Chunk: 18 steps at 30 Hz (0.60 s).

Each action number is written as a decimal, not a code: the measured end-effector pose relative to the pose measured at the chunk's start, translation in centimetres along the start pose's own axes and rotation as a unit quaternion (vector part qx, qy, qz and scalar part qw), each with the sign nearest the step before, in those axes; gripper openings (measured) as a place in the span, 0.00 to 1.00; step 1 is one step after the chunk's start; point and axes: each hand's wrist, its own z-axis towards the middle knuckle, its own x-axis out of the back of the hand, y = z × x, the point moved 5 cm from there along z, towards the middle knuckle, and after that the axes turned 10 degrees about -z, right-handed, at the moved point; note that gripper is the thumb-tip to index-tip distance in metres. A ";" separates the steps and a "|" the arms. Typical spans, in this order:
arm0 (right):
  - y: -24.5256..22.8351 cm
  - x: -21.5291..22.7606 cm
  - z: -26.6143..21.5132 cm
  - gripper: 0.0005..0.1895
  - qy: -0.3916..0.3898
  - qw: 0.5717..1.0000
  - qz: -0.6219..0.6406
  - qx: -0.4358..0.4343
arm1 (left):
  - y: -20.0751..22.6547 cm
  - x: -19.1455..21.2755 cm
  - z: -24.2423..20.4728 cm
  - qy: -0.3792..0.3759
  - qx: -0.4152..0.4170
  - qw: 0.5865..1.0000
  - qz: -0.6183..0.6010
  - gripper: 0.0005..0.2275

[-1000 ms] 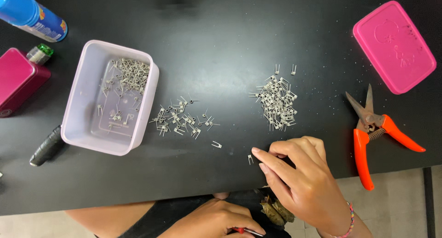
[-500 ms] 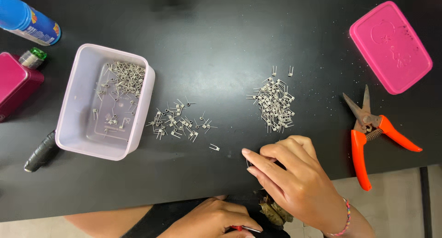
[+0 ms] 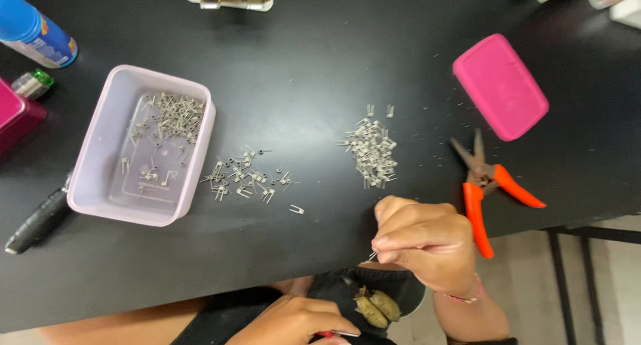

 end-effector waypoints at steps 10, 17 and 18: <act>-1.4 -1.0 -0.8 0.05 -0.021 0.997 0.068 0.025 | -2.2 -1.5 -1.1 -0.036 0.076 0.996 0.006 0.12; -2.2 -0.2 1.1 0.10 0.080 0.982 -0.162 -0.056 | -0.8 -1.3 -1.8 0.002 0.021 1.000 0.006 0.09; -1.6 0.9 1.0 0.09 0.165 0.946 -0.246 -0.132 | -0.5 -1.3 -1.9 0.020 0.000 1.000 0.005 0.08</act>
